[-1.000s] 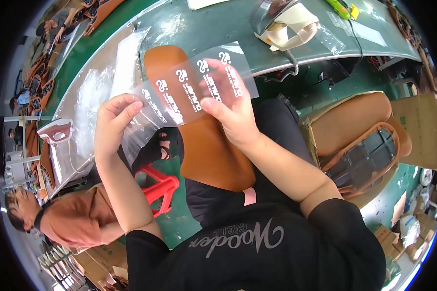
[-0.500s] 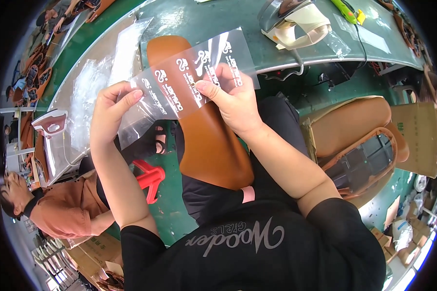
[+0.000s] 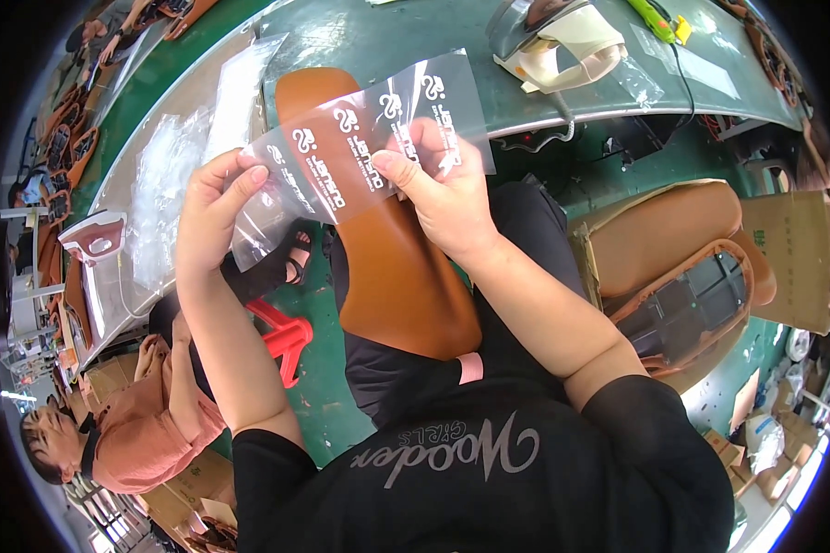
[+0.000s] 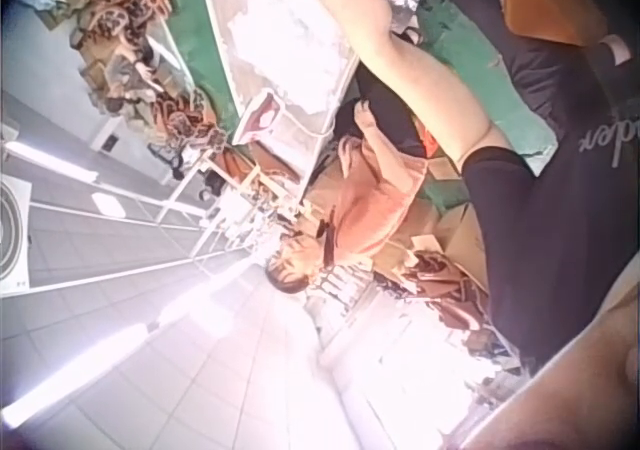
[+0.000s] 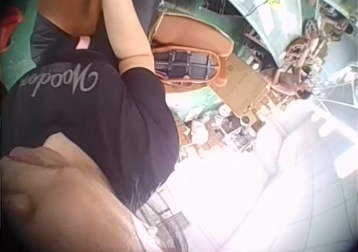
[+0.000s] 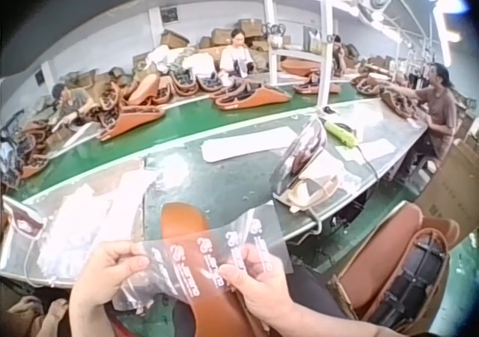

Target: Applying heat-transfer logos to bicycle seat covers using an iron on a factory production line.

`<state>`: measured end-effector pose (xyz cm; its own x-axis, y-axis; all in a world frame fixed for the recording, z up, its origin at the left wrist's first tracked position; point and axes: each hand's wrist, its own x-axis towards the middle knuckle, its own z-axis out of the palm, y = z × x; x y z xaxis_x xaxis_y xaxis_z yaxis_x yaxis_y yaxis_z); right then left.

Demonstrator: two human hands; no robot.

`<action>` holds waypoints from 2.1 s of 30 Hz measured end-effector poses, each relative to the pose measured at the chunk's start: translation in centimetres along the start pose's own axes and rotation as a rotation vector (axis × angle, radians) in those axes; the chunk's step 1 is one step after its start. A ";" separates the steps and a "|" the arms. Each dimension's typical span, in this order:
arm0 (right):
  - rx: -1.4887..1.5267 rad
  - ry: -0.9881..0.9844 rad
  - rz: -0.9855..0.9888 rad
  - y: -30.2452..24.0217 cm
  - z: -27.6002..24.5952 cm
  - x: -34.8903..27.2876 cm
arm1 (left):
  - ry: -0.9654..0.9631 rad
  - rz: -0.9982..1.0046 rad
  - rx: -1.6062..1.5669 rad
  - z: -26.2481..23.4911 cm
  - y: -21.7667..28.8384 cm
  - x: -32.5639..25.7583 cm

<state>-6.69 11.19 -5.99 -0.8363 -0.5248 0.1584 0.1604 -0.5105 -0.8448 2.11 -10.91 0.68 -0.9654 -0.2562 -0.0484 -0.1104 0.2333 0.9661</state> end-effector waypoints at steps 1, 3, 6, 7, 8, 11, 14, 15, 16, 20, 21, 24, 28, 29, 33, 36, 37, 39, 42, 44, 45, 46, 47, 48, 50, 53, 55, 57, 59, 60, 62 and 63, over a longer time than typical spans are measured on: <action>0.000 0.001 0.000 0.0 0.0 0.0 | -0.028 0.027 0.021 -0.1 0.1 0.0; 0.005 0.014 -0.013 -0.1 0.2 0.0 | -0.057 0.055 0.041 -0.1 0.1 -0.1; -0.008 0.003 -0.022 -0.1 0.0 -0.1 | -0.053 0.043 0.025 0.0 0.2 -0.4; -0.007 0.003 -0.022 -0.2 0.1 -0.1 | -0.038 0.025 0.022 0.0 0.3 -0.5; 0.005 0.015 -0.015 -0.4 0.3 -0.2 | -0.022 0.007 0.020 0.0 0.4 -0.7; 0.010 0.020 -0.014 -0.4 0.2 -0.2 | -0.015 0.025 0.013 0.2 0.7 -0.7; 0.024 0.013 -0.012 -0.3 0.2 -0.1 | -0.027 0.038 0.070 0.1 0.7 -0.7; 0.041 0.016 -0.003 -0.3 0.2 0.0 | -0.027 0.040 0.072 0.1 0.6 -0.6; 0.042 0.015 -0.004 -0.2 0.2 0.0 | -0.017 0.054 0.077 0.1 0.5 -0.6; 0.002 0.023 -0.016 -0.1 0.4 0.0 | 0.008 0.061 0.209 0.3 0.7 -0.4; 0.002 0.048 -0.015 -0.1 0.4 0.0 | 0.009 0.062 0.208 0.6 0.7 -0.3; -0.030 0.029 -0.048 0.0 0.3 0.0 | 0.094 0.210 0.191 1.6 0.8 0.1; -0.018 0.027 -0.057 0.2 0.3 -0.1 | 0.043 0.337 0.103 2.6 1.0 0.4; -0.020 0.039 -0.049 0.1 0.4 -0.2 | 0.018 0.336 0.026 2.9 1.1 0.5; 0.005 0.065 -0.048 0.4 0.3 -0.2 | 0.016 0.331 0.134 3.3 1.3 1.2; 0.008 0.080 -0.031 0.2 0.3 -0.2 | 0.011 0.314 0.230 2.8 1.0 1.4; 0.007 0.080 -0.030 0.2 0.3 -0.1 | -0.018 0.229 0.224 2.6 1.1 1.4; 0.006 0.111 -0.016 0.2 0.2 -0.1 | -0.045 0.142 0.218 2.5 1.2 1.3; -0.016 0.094 -0.015 0.1 0.1 -0.1 | -0.053 0.165 0.170 2.6 1.2 1.3; -0.009 0.088 -0.015 0.3 0.0 -0.1 | -0.050 0.177 0.161 2.7 1.2 1.3; -0.001 0.082 -0.016 0.4 -0.1 -0.1 | -0.049 0.177 0.161 2.7 1.2 1.4; -0.001 0.081 -0.016 0.4 -0.2 0.0 | -0.067 0.168 0.149 2.7 1.2 1.4; -0.006 0.073 -0.020 0.4 -0.3 0.0 | -0.085 0.160 0.137 2.7 1.2 1.4; -0.009 0.065 -0.024 0.4 -0.3 0.0 | -0.083 0.160 0.137 2.7 1.2 1.4; 0.025 0.057 -0.010 0.3 -0.2 0.0 | -0.111 0.167 0.125 2.7 1.3 1.4; 0.042 0.022 0.004 -0.1 0.0 0.0 | -0.161 0.099 0.160 2.3 1.7 1.4; 0.028 -0.009 0.004 -0.2 0.0 0.0 | -0.152 0.099 0.180 2.4 1.9 1.4; -0.071 -0.061 0.002 -0.2 -0.3 0.1 | -0.143 0.098 0.200 2.4 2.0 1.4; -0.107 -0.048 0.004 -0.2 -0.4 0.0 | -0.150 0.072 0.159 2.5 1.9 1.4; -0.141 -0.037 0.007 -0.2 -0.4 0.0 | -0.150 0.070 0.160 2.6 1.9 1.4; -0.114 -0.036 0.031 -0.2 -0.4 0.0 | -0.077 0.137 0.133 3.0 1.9 1.3; -0.088 -0.034 0.054 -0.3 -0.4 0.1 | -0.077 0.137 0.134 2.9 1.9 1.3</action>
<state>-7.01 11.58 -5.95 -0.8093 -0.5734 0.1272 0.1570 -0.4198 -0.8939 -0.02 -8.04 1.69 -0.9882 -0.1423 0.0572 -0.0020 0.3849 0.9230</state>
